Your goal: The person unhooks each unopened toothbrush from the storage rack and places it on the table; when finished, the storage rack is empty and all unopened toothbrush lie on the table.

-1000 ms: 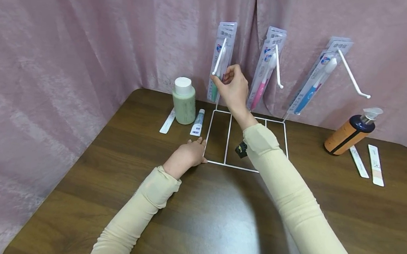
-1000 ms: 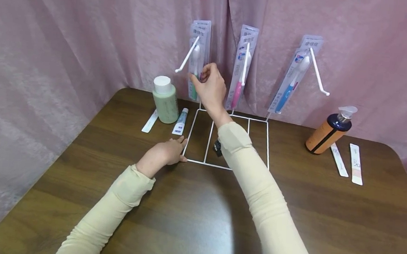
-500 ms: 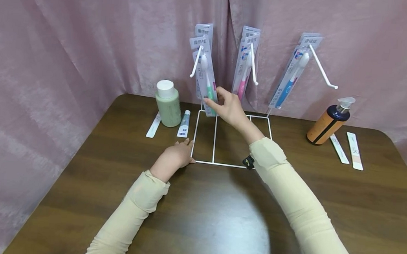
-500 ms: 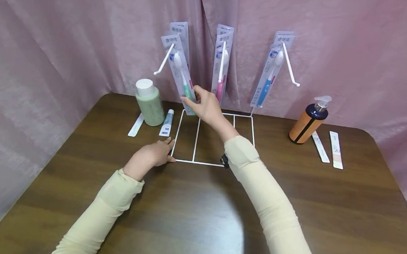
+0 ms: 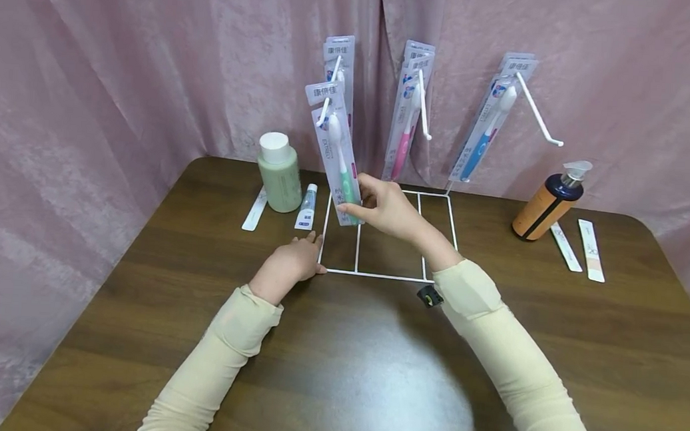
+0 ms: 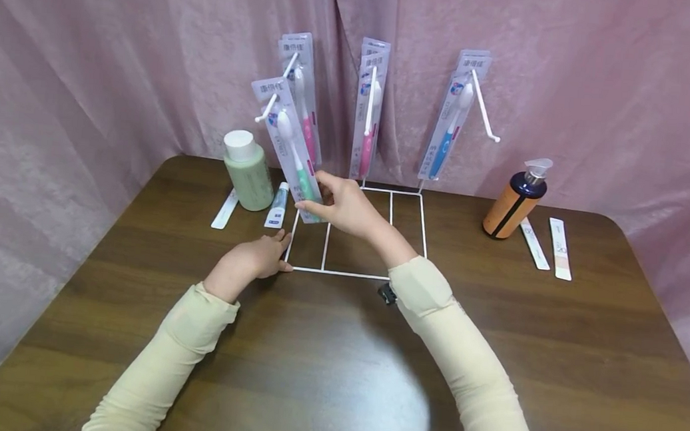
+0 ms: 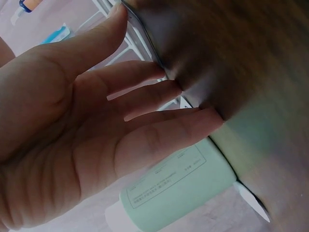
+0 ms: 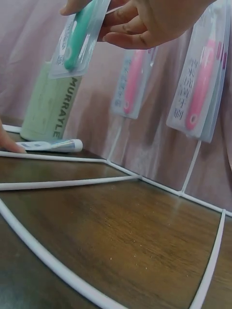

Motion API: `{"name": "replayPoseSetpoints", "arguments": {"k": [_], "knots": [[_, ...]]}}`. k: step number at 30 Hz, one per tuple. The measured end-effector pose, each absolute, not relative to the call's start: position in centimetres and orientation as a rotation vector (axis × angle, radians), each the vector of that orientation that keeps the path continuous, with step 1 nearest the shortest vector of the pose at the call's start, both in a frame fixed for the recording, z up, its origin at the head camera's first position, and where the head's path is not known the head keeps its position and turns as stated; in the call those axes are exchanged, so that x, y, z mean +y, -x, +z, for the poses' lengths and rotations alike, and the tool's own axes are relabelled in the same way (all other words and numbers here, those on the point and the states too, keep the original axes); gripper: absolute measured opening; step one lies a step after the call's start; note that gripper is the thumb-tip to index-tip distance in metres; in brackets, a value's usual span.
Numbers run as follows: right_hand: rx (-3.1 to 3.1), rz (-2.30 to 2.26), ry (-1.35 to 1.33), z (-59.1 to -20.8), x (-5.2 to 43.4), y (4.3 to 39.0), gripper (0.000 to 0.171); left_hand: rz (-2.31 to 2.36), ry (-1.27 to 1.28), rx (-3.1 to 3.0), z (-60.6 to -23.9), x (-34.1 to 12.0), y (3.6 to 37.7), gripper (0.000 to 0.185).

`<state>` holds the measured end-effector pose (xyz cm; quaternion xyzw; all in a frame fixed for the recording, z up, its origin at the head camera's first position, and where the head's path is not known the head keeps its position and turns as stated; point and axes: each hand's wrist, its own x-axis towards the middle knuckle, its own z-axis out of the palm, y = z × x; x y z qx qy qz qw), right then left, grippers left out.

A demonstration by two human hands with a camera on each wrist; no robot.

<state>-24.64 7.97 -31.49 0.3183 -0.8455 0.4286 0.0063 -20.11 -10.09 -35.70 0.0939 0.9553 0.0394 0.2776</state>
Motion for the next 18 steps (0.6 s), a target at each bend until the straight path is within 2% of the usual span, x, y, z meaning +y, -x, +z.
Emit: {"name": "replayPoseSetpoints", "arguments": {"k": [18], "knots": [[-2.466, 1.352, -1.196, -31.1, 8.1, 19.7, 0.039, 0.105, -0.267, 2.58, -35.2, -9.9, 19.7, 0.071]]}}
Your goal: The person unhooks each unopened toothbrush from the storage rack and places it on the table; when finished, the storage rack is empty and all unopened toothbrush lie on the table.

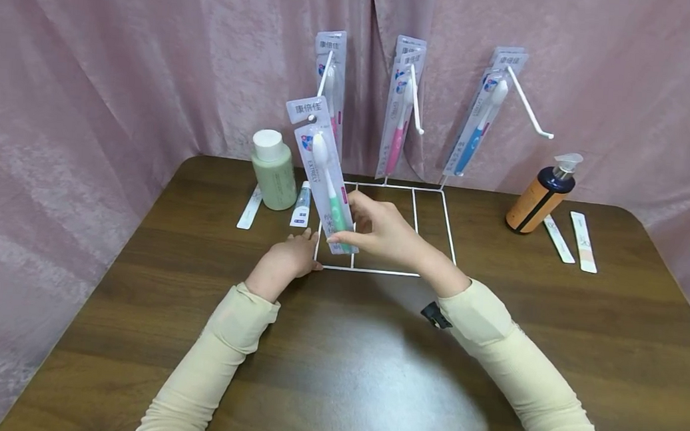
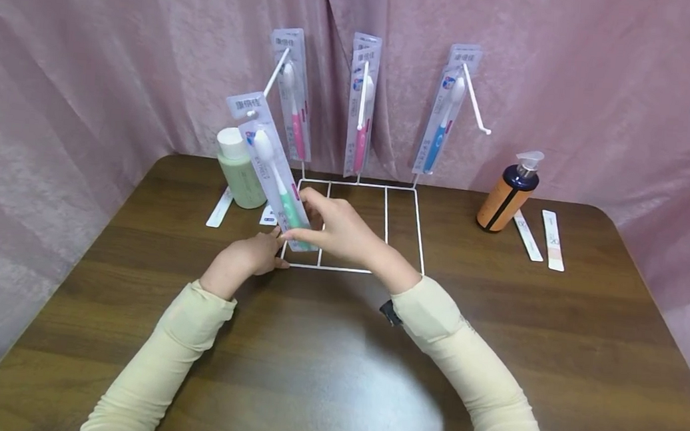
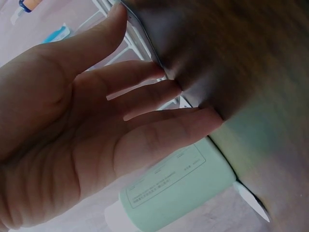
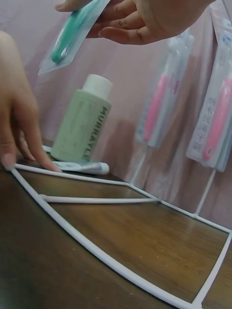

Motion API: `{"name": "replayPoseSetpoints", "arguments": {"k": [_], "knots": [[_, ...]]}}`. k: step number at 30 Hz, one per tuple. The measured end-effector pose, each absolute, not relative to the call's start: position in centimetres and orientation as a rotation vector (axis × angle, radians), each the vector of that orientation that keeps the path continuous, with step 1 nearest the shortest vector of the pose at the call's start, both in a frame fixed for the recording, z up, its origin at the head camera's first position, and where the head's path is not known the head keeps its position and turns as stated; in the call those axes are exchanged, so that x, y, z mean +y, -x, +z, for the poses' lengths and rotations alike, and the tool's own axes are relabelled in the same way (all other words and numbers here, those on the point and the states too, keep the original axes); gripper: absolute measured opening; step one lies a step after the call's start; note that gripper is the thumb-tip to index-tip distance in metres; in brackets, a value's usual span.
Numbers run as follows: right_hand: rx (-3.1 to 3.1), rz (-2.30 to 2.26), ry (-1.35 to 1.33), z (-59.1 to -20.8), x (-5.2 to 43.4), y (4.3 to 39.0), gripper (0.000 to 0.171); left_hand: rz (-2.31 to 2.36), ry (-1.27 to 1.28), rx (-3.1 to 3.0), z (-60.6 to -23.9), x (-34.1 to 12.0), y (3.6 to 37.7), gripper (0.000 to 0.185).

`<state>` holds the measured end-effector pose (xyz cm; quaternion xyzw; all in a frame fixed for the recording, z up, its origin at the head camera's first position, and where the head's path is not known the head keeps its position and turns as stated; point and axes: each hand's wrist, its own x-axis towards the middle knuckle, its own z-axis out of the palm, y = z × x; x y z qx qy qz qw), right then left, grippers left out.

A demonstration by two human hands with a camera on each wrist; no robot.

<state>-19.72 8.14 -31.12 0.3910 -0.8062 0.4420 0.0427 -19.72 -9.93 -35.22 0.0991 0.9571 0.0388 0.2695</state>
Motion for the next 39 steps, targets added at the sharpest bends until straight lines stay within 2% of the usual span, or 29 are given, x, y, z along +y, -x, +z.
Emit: {"name": "replayPoseSetpoints", "arguments": {"k": [13, 20, 27, 39], "knots": [[-2.368, 1.521, -1.166, -30.2, 8.9, 15.5, 0.044, 0.09, -0.341, 2.579, -35.1, -10.1, 20.3, 0.069], [-2.535, 1.626, -1.138, -31.4, 11.2, 13.4, 0.043, 0.086, -0.302, 2.558, -35.2, -10.0, 20.7, 0.072], [-2.809, 1.649, -1.061, -33.5, 13.3, 11.1, 0.034, 0.077, -0.291, 2.563, -34.8, -9.9, 20.8, 0.074], [-2.99, 2.179, -0.602, -36.7, 15.3, 7.6, 0.034, 0.115, -0.271, 2.532, -35.3, -9.9, 20.3, 0.073]]}}
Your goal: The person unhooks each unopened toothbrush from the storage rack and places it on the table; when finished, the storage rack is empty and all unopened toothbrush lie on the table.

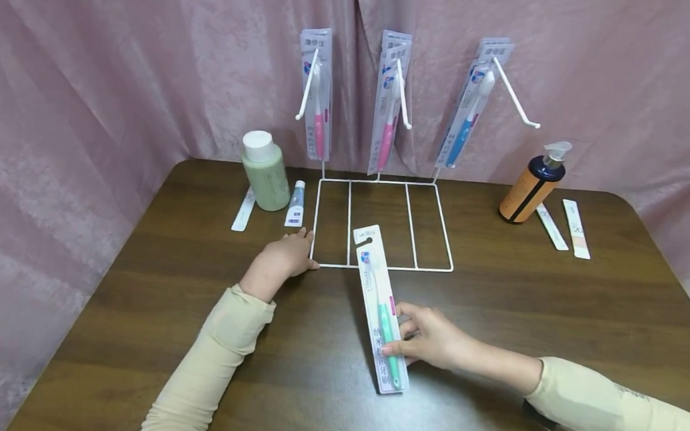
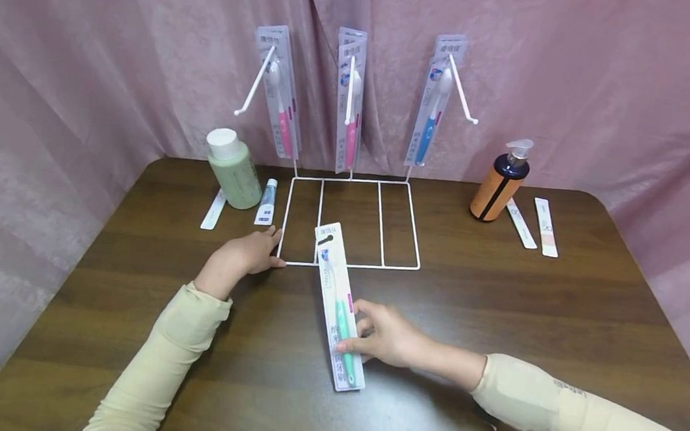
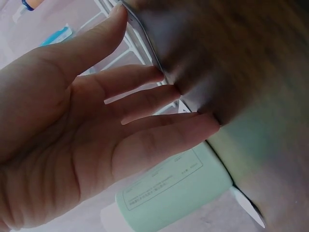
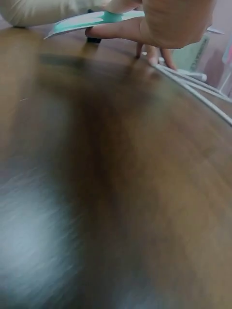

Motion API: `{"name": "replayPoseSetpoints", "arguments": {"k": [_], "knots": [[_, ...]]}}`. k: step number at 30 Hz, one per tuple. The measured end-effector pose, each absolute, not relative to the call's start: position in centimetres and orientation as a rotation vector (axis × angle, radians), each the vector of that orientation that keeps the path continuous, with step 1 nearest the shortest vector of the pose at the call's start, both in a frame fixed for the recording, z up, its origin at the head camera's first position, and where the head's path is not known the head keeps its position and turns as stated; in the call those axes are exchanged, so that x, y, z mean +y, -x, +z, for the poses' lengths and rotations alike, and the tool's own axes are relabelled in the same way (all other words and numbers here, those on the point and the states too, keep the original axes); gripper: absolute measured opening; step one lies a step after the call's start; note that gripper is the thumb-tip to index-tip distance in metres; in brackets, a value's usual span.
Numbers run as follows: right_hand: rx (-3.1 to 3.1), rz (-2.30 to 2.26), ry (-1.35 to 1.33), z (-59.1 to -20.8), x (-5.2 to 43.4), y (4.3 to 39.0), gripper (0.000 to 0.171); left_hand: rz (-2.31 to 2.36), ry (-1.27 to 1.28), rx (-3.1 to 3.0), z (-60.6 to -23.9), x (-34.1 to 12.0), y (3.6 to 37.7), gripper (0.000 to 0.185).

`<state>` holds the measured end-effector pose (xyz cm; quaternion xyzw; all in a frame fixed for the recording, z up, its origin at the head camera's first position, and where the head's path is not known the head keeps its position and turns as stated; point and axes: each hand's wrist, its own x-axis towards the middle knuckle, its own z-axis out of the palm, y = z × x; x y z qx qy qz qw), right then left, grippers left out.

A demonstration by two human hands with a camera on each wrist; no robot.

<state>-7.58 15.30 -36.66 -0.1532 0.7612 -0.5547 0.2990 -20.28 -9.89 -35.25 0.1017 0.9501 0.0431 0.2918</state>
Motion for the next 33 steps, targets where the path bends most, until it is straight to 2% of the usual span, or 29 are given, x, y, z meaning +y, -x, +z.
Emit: {"name": "replayPoseSetpoints", "arguments": {"k": [13, 18, 26, 33], "knots": [[2.07, -1.261, 0.421, -38.0, 14.5, 4.3, 0.039, 0.111, -0.288, 2.541, -35.7, -10.1, 20.4, 0.073], [2.08, -1.226, 0.436, -37.8, 13.0, 4.5, 0.038, 0.113, -0.286, 2.546, -35.6, -10.1, 20.5, 0.072], [1.983, -1.256, 0.293, -38.4, 11.0, 4.6, 0.037, 0.112, -0.292, 2.549, -35.4, -9.9, 20.4, 0.073], [1.946, -1.266, 0.345, -38.2, 9.9, 4.5, 0.032, 0.134, -0.273, 2.54, -35.4, -10.0, 20.4, 0.074]]}}
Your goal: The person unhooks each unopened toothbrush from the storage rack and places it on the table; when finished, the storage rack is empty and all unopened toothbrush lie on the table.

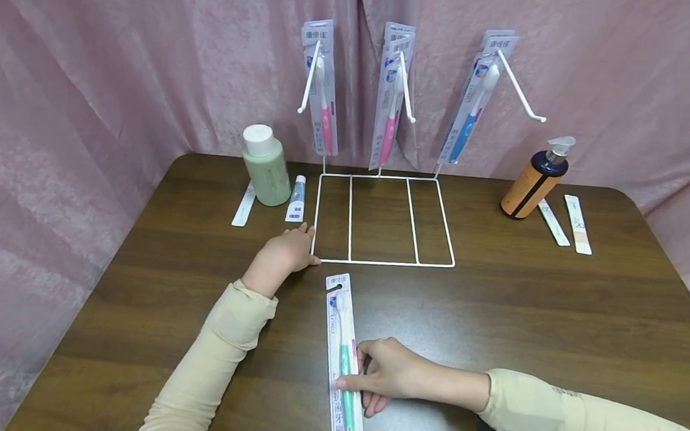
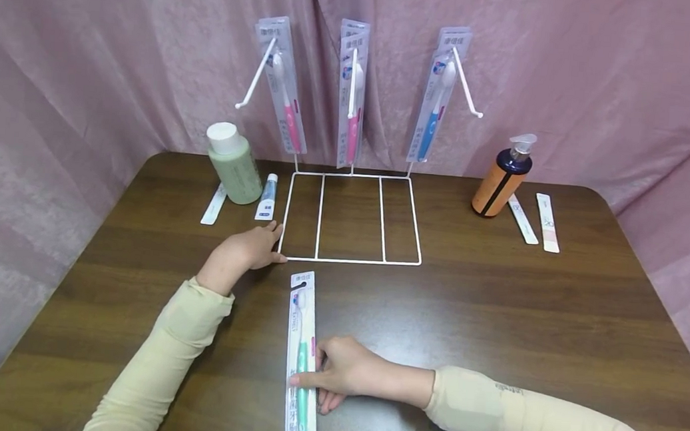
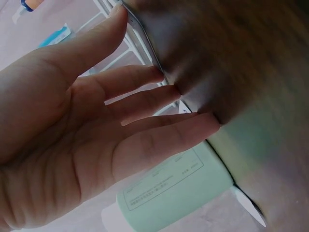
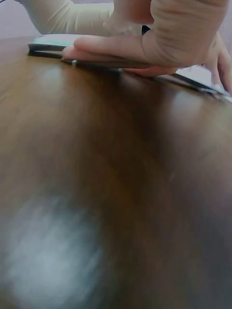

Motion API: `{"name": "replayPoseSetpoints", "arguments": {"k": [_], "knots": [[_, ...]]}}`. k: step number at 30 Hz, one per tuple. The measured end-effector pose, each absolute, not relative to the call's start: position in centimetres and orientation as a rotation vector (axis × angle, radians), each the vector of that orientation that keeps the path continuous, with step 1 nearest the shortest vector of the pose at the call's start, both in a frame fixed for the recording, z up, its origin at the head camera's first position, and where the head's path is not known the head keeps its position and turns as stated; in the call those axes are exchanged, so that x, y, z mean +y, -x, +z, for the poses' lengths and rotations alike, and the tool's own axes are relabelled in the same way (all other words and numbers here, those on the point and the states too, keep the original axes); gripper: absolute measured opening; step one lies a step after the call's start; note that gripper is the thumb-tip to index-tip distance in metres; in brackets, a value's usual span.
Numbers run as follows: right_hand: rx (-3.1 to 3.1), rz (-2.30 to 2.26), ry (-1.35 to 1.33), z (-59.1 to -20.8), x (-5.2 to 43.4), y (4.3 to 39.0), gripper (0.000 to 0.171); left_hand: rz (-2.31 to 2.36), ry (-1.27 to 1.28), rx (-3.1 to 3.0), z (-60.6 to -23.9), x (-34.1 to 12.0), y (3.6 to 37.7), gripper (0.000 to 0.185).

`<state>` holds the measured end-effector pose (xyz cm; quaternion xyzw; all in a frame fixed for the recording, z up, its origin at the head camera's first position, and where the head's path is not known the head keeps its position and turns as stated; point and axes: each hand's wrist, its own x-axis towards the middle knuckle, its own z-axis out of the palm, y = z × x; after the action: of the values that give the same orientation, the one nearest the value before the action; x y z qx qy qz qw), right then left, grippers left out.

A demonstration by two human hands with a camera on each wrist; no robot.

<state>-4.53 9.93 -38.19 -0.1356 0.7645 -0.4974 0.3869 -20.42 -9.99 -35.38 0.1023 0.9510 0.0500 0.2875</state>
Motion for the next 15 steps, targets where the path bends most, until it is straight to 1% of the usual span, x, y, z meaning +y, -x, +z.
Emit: {"name": "replayPoseSetpoints", "arguments": {"k": [3, 11, 15], "knots": [[1.995, -1.196, 0.414, -38.0, 9.5, 4.6, 0.031, 0.134, -0.273, 2.544, -35.5, -10.2, 20.4, 0.074], [2.054, -1.075, 0.476, -37.7, 9.6, 4.9, 0.039, 0.13, -0.289, 2.563, -35.6, -10.2, 20.4, 0.073], [2.001, -1.057, 0.498, -37.5, 10.8, 5.8, 0.033, 0.127, -0.3, 2.57, -35.5, -10.3, 20.5, 0.074]]}}
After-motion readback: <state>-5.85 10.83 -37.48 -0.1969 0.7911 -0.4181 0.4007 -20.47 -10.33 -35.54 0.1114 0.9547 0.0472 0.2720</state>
